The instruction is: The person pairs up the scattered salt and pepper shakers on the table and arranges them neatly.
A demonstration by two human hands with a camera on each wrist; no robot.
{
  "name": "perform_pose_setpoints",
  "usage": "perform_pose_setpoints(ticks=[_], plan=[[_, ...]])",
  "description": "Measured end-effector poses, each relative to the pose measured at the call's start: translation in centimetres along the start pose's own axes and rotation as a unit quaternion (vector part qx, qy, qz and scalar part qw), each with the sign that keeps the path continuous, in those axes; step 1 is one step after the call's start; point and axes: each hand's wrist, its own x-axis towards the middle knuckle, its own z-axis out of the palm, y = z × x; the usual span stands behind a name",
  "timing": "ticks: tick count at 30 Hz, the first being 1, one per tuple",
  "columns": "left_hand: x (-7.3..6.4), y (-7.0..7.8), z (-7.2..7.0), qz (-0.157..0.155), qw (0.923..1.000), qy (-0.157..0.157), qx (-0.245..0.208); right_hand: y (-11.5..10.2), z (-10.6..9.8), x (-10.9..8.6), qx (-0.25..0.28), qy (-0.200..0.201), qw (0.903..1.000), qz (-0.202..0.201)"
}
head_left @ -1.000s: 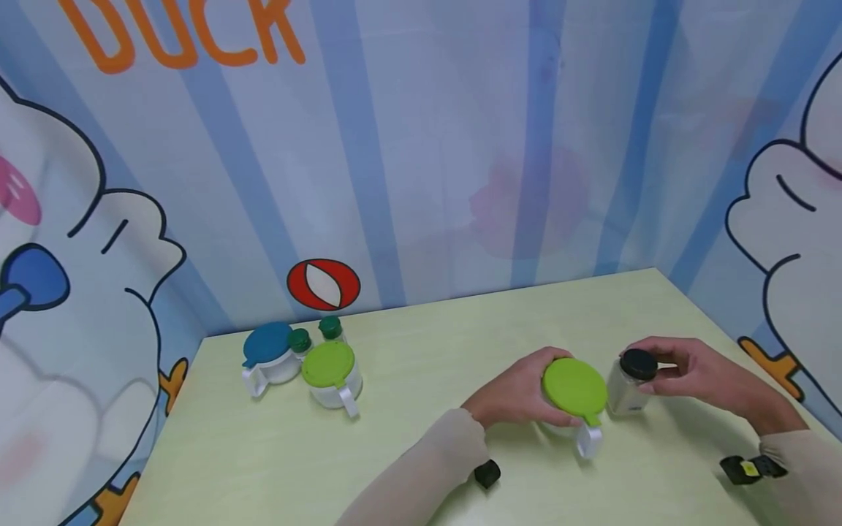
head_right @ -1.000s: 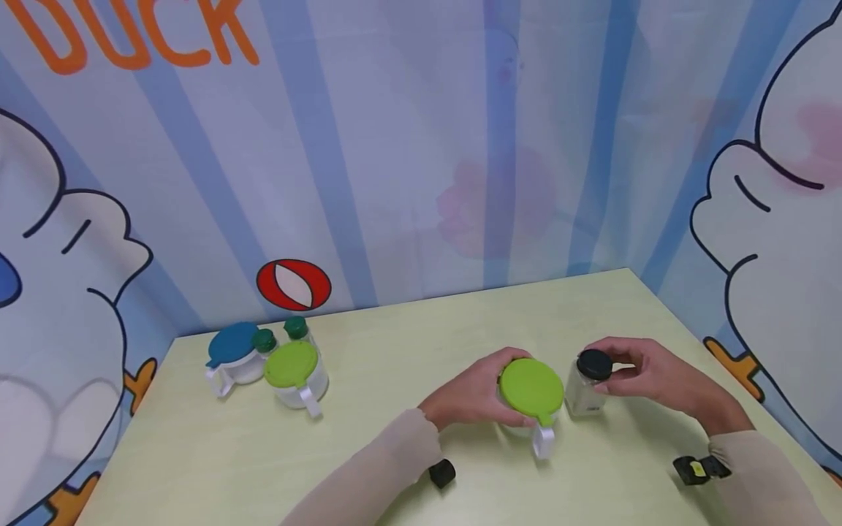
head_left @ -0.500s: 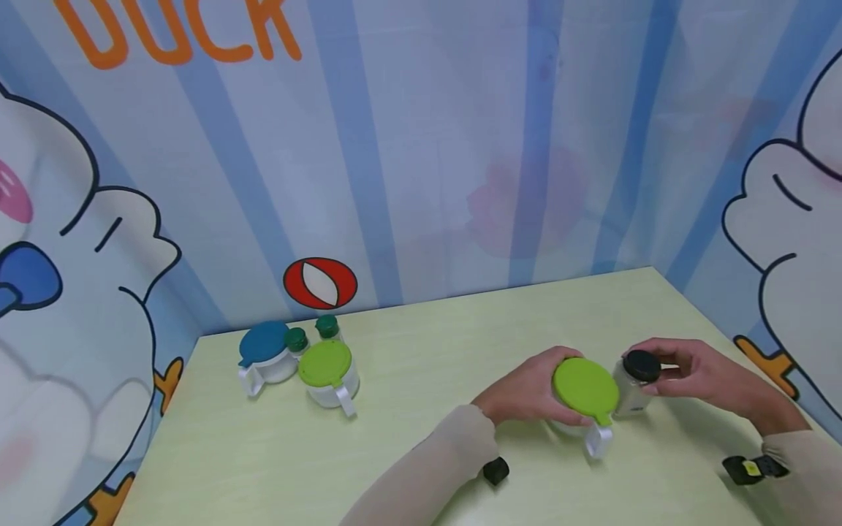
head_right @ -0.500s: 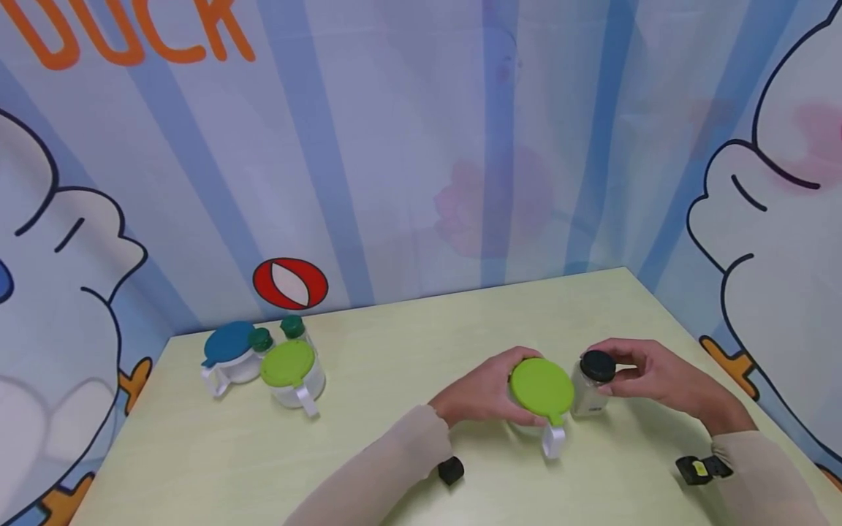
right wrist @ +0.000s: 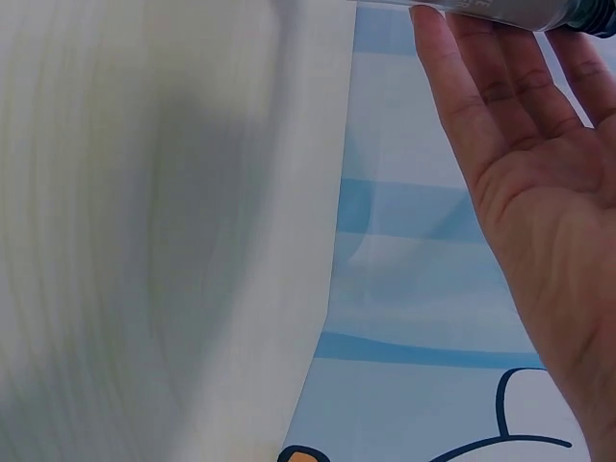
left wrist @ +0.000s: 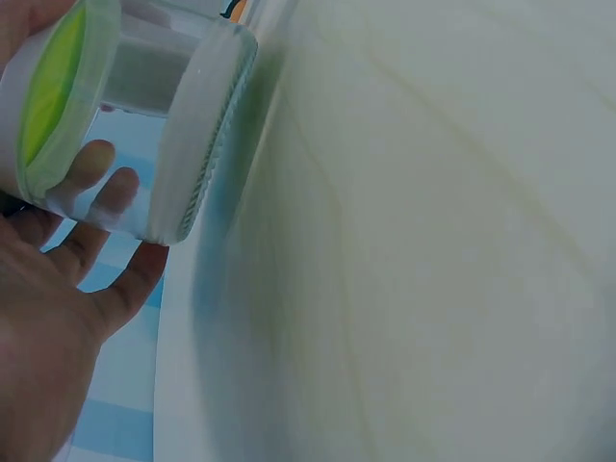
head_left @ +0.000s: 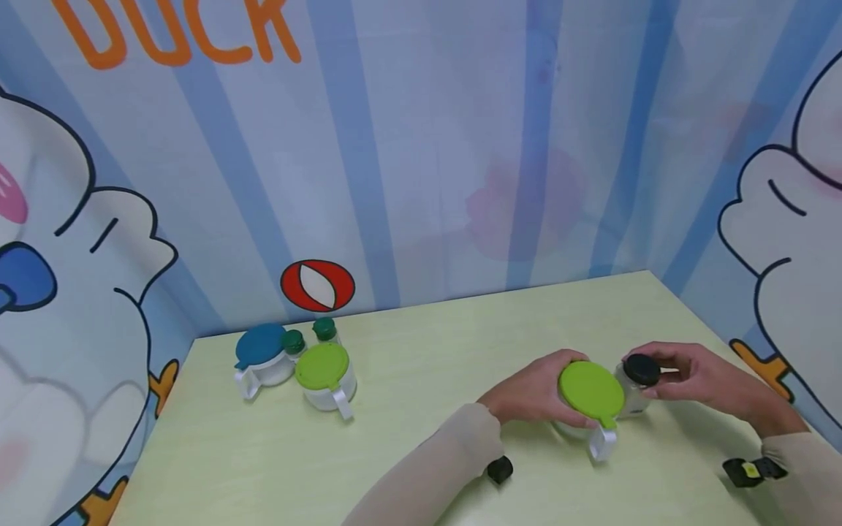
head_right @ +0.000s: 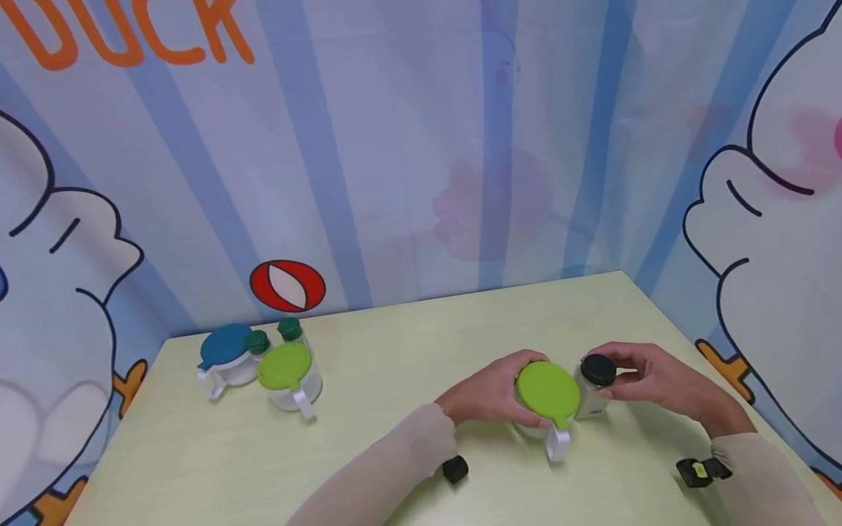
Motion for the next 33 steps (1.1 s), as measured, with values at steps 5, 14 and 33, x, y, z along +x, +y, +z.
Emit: perform_pose_setpoints(ticks=[5, 14, 33], plan=[[0.4, -0.2, 0.0, -0.003, 0.9999, -0.003, 0.011, 0.5, -0.6, -0.1, -0.008, -0.003, 1.0000, -0.002], [1.2, -0.2, -0.4, -0.002, 0.9997, -0.022, -0.007, 0.8, -1.1, -0.3, -0.001, -0.004, 0.9999, 0.013], [1.4, -0.4, -0.5, -0.047, 0.9951, -0.050, -0.071, 1.4, -1.5, -0.8, 0.022, -0.012, 0.9988, 0.042]])
